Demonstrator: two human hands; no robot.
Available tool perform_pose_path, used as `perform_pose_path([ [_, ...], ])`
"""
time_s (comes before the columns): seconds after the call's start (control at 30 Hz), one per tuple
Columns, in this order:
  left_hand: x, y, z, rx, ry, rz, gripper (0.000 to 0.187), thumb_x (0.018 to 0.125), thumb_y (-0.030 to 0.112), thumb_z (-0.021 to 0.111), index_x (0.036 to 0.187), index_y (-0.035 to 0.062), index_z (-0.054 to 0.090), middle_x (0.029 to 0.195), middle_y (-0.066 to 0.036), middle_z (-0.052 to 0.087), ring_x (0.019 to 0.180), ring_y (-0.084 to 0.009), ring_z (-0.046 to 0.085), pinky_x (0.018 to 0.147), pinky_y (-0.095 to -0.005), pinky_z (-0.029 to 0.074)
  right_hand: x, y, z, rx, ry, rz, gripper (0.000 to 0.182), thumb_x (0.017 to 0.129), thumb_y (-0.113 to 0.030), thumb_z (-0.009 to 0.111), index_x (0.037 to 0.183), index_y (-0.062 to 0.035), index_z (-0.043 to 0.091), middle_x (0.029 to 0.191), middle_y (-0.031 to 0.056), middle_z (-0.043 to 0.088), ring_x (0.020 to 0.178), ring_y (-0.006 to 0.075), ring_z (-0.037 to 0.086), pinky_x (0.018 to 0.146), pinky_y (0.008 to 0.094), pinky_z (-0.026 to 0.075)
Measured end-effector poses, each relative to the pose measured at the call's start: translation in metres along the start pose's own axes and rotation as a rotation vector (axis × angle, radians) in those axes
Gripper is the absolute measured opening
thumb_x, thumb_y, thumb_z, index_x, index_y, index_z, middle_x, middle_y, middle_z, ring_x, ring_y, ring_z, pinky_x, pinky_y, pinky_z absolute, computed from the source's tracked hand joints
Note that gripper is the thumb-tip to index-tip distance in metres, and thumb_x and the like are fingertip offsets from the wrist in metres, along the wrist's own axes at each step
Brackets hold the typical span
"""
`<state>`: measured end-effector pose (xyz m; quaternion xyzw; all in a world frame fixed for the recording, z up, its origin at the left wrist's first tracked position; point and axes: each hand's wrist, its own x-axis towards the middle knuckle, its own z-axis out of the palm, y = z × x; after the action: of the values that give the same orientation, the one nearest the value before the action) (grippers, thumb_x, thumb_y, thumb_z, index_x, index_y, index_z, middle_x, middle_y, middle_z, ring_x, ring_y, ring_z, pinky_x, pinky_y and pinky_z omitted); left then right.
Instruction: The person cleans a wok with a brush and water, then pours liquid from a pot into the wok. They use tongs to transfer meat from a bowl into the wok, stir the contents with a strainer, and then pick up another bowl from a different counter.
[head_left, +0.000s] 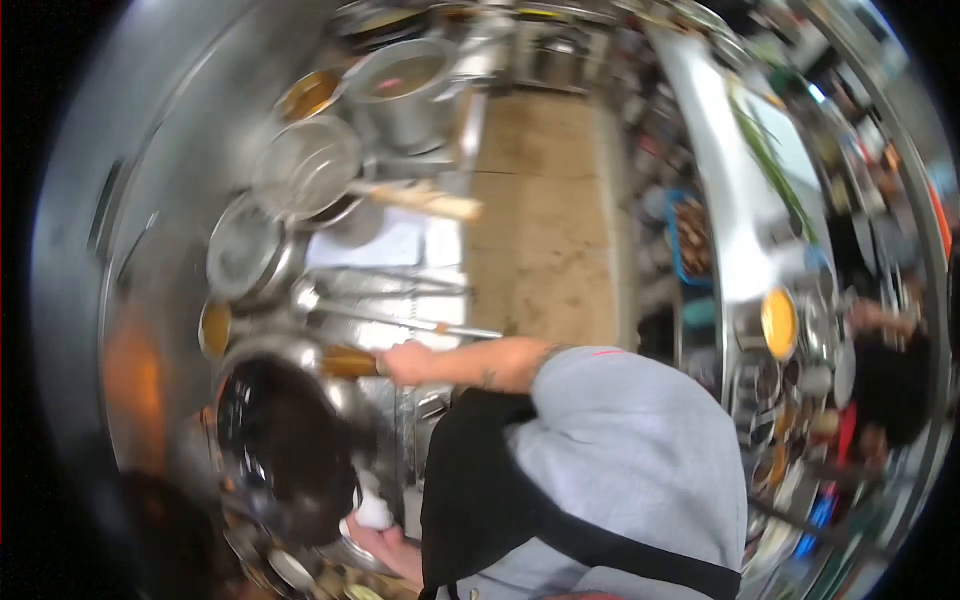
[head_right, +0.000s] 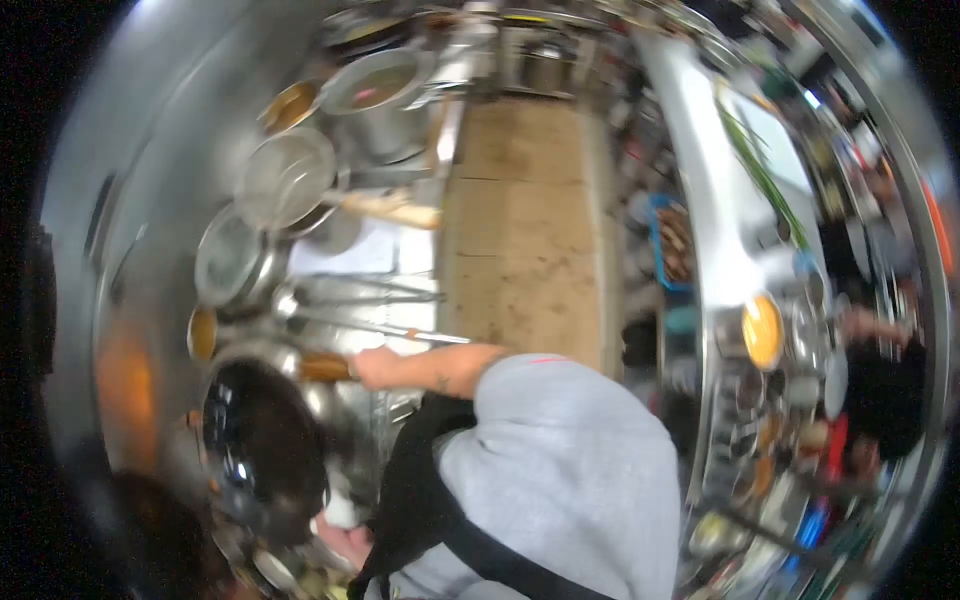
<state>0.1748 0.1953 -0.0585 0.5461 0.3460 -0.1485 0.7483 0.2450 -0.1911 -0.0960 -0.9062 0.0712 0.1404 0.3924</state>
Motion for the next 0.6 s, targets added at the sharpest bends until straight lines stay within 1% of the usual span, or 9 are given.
perform_pose_path([
  [0.07, -0.03, 0.016, 0.034, 0.202, -0.031, 0.182, 0.042, 0.083, 0.01, 0.061, 0.123, 0.0003, 0.052, 0.106, -0.01, 0.057, 0.095, -0.0184, 0.057, 0.08, -0.0322, 0.048, -0.01, 0.023, 0.029, -0.075, -0.064, 0.078, 0.06, 0.076, -0.014, 0.066, 0.133, -0.007, 0.051, 0.104, 0.0208, 0.066, 0.094, 0.0355, 0.067, 0.078, 0.0458, 0.055],
  [0.17, -0.086, 0.031, 0.079, 0.812, -0.202, 0.752, 0.045, 0.079, 0.004, 0.063, 0.121, -0.0051, 0.052, 0.108, -0.014, 0.056, 0.098, -0.0231, 0.055, 0.087, -0.0371, 0.045, -0.007, 0.032, 0.058, -0.202, -0.023, -0.039, 0.054, 0.075, -0.012, 0.068, 0.127, -0.0033, 0.056, 0.113, 0.021, 0.062, 0.103, 0.0352, 0.064, 0.08, 0.044, 0.055],
  [0.2, -0.095, 0.033, 0.087, 0.906, -0.272, 0.9, 0.046, 0.078, 0.002, 0.064, 0.121, -0.0069, 0.052, 0.109, -0.015, 0.055, 0.099, -0.0247, 0.055, 0.09, -0.0387, 0.045, -0.012, 0.03, 0.056, -0.23, -0.04, -0.022, 0.052, 0.075, -0.013, 0.069, 0.125, -0.0035, 0.058, 0.115, 0.0207, 0.06, 0.105, 0.0346, 0.063, 0.081, 0.0435, 0.055],
  [0.23, -0.074, 0.037, 0.071, 1.005, -0.376, 0.852, 0.053, 0.08, 0.004, 0.061, 0.129, -0.0075, 0.047, 0.121, -0.018, 0.05, 0.112, -0.0257, 0.051, 0.097, -0.0385, 0.042, -0.02, 0.021, 0.044, -0.26, -0.057, -0.008, 0.05, 0.074, -0.013, 0.07, 0.122, -0.0036, 0.06, 0.117, 0.0205, 0.059, 0.107, 0.034, 0.062, 0.083, 0.043, 0.054],
  [0.3, -0.021, 0.021, 0.04, 0.897, -0.517, 0.859, 0.056, 0.083, 0.009, 0.061, 0.134, -0.0079, 0.044, 0.129, -0.02, 0.048, 0.118, -0.0275, 0.05, 0.102, -0.0395, 0.04, -0.022, 0.023, 0.041, -0.255, -0.021, 0.008, 0.044, 0.071, -0.014, 0.073, 0.113, -0.003, 0.065, 0.12, 0.0199, 0.057, 0.107, 0.0333, 0.061, 0.085, 0.0427, 0.054],
  [0.37, 0.041, 0.004, 0.007, 0.742, -0.589, 0.811, 0.057, 0.086, 0.015, 0.062, 0.134, -0.008, 0.044, 0.131, -0.021, 0.05, 0.12, -0.0289, 0.052, 0.104, -0.0412, 0.04, -0.032, 0.019, 0.028, -0.258, -0.039, 0.012, 0.045, 0.07, -0.014, 0.074, 0.113, -0.0031, 0.065, 0.121, 0.0195, 0.057, 0.106, 0.0331, 0.061, 0.085, 0.0431, 0.053],
  [0.47, 0.025, 0.014, 0.059, 0.415, -0.347, 0.233, 0.052, 0.087, 0.023, 0.061, 0.13, -0.0033, 0.047, 0.125, -0.017, 0.053, 0.114, -0.0276, 0.055, 0.098, -0.041, 0.043, -0.035, 0.026, 0.022, -0.26, -0.02, 0.012, 0.045, 0.069, -0.013, 0.074, 0.112, -0.0034, 0.066, 0.122, 0.0191, 0.055, 0.106, 0.0329, 0.061, 0.084, 0.0429, 0.053],
  [0.5, 0.019, 0.016, 0.069, 0.352, -0.291, 0.138, 0.051, 0.087, 0.025, 0.061, 0.129, -0.0017, 0.049, 0.123, -0.016, 0.054, 0.111, -0.0272, 0.056, 0.096, -0.0409, 0.044, -0.039, 0.022, 0.015, -0.269, -0.032, 0.003, 0.045, 0.069, -0.013, 0.074, 0.112, -0.0033, 0.066, 0.122, 0.0192, 0.056, 0.106, 0.0329, 0.061, 0.083, 0.0428, 0.053],
  [0.6, 0.008, 0.012, 0.086, 0.254, -0.207, 0.034, 0.048, 0.087, 0.033, 0.06, 0.124, 0.0031, 0.052, 0.116, -0.013, 0.058, 0.105, -0.0259, 0.058, 0.09, -0.0408, 0.046, -0.04, 0.022, 0.013, -0.294, -0.04, -0.005, 0.044, 0.071, -0.014, 0.072, 0.114, -0.0059, 0.066, 0.122, 0.0194, 0.056, 0.106, 0.0331, 0.061, 0.084, 0.0437, 0.053],
])
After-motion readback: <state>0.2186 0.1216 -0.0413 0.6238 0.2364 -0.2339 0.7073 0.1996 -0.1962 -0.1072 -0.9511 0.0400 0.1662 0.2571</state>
